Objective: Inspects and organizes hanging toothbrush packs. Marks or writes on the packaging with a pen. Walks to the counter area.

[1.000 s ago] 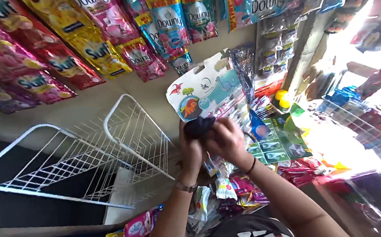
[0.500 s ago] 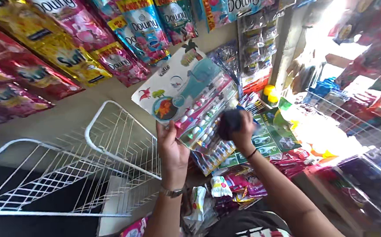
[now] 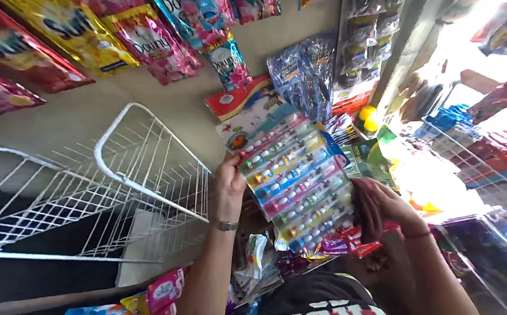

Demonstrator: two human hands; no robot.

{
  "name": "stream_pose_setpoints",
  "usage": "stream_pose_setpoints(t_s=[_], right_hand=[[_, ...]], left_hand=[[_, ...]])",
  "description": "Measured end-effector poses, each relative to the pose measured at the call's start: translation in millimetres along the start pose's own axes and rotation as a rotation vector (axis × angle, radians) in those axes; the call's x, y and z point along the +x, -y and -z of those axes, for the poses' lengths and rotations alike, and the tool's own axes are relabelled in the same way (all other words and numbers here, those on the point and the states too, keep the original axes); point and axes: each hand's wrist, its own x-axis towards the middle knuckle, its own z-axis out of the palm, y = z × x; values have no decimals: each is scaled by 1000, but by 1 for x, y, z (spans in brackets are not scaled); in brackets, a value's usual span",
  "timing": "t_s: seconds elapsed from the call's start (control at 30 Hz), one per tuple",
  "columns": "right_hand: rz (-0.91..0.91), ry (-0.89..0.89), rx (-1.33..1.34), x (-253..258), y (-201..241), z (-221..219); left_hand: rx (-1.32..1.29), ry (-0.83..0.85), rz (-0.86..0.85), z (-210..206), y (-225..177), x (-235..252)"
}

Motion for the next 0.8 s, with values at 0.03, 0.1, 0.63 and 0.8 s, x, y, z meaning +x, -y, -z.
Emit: stream_pose_setpoints(t_s=[0.03, 0.1, 0.63, 0.8], right_hand=[[-20, 0, -21, -14, -1, 4], [-147, -20, -22, -28, -5, 3], [-504, -190, -715, 17, -117, -17], [-530, -54, -775, 13, -125, -24]], left_hand=[[30, -29, 56, 6, 17, 9], [100, -5, 147, 30, 62, 32], [993, -148, -185, 125, 174, 47], [1268, -261, -10, 204, 143, 1]])
